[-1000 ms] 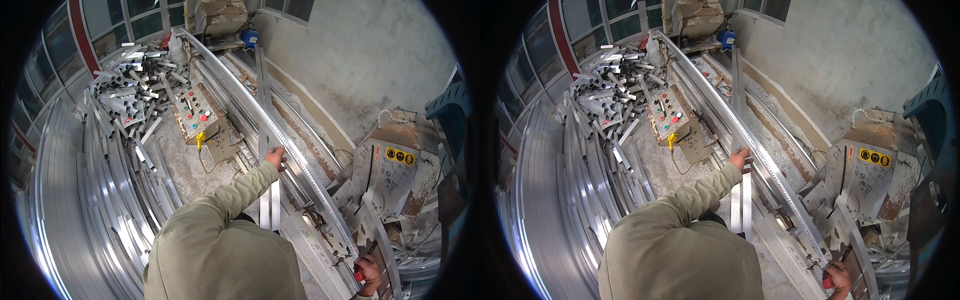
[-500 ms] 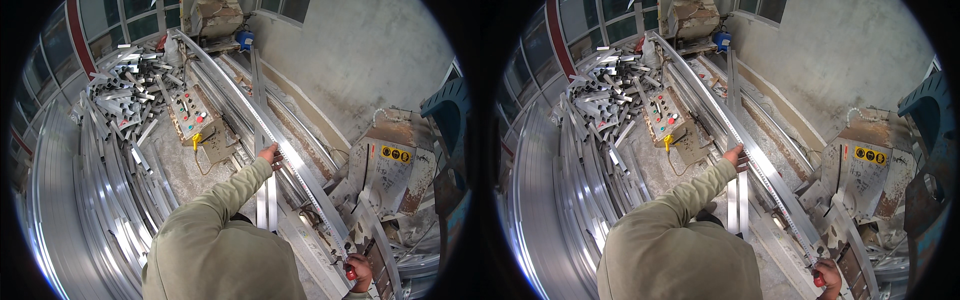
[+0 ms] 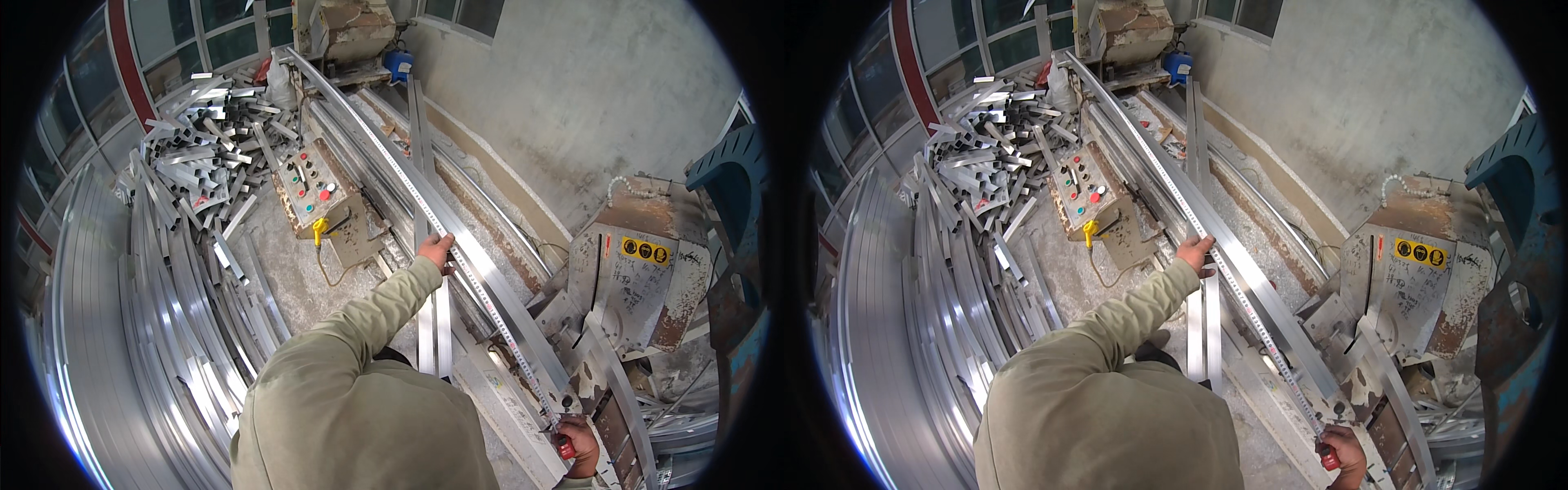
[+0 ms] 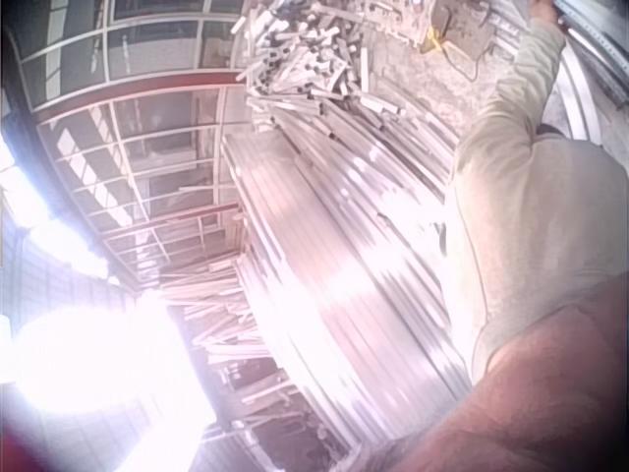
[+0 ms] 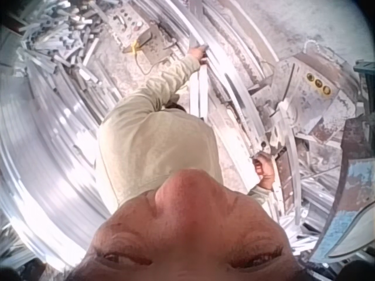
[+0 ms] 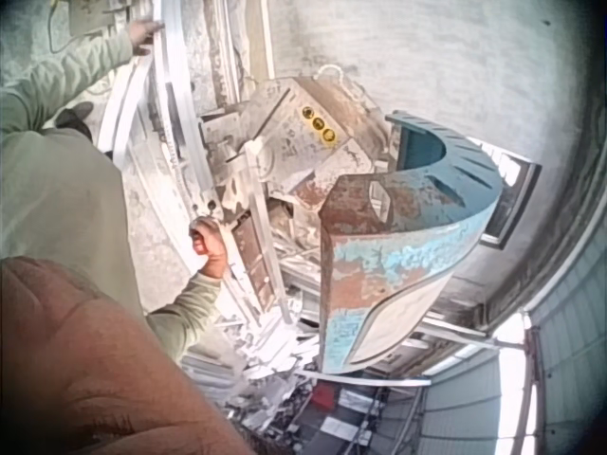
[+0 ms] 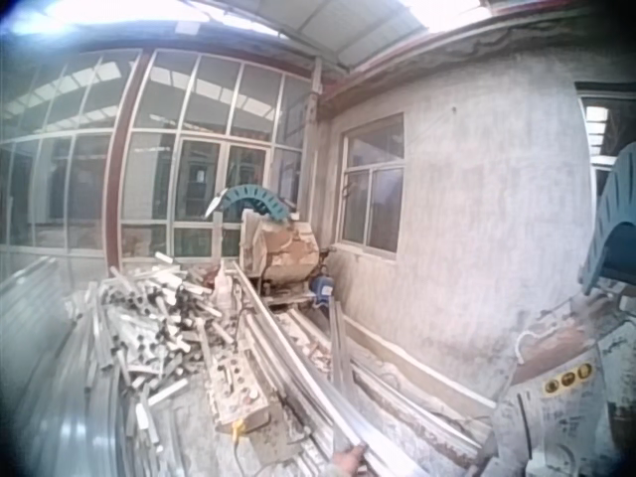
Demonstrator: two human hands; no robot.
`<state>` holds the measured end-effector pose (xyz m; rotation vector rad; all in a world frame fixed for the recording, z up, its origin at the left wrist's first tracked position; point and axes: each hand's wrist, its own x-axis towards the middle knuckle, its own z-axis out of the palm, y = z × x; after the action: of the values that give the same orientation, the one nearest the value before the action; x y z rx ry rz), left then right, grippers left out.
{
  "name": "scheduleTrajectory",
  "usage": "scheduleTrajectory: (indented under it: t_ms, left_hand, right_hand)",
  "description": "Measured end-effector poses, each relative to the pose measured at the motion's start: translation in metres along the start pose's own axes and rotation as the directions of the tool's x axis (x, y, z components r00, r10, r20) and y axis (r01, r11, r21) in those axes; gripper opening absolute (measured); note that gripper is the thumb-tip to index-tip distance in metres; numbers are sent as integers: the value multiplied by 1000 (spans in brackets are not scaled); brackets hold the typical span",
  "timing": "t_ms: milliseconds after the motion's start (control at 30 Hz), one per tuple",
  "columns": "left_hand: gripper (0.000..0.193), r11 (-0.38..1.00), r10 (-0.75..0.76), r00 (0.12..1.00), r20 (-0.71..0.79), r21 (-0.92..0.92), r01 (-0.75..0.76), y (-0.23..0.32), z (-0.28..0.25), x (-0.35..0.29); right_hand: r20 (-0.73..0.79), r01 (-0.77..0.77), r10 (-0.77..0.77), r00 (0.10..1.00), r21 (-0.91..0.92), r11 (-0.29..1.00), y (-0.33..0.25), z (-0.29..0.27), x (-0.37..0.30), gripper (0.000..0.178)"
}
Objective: The person measures and cuts aluminum profiles using a miter saw in a workshop. They mark the cut lengths with a marker, operate the saw to cut the pieces, and stack the finished segments on the floor.
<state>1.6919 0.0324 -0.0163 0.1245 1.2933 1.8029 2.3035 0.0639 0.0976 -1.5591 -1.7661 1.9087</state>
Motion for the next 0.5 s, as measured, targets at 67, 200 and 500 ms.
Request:
scheduleTrajectory:
  t_ms: [67, 200, 500]
  left_hand:
    - [39, 994, 79, 995, -59, 83, -74, 4, 3, -6]
    - [34, 962, 204, 974, -96, 201, -182, 17, 10, -23]
    - [34, 937, 313, 946, -79, 187, -294, 17, 10, -21]
  right_hand:
    - [-5, -6, 5, 1000, -10, 1000, 0, 2, 0, 18]
    - [28, -73, 71, 997, 60, 996, 2, 2, 2, 18]
    - [49, -73, 70, 996, 78, 994, 26, -9, 19, 17]
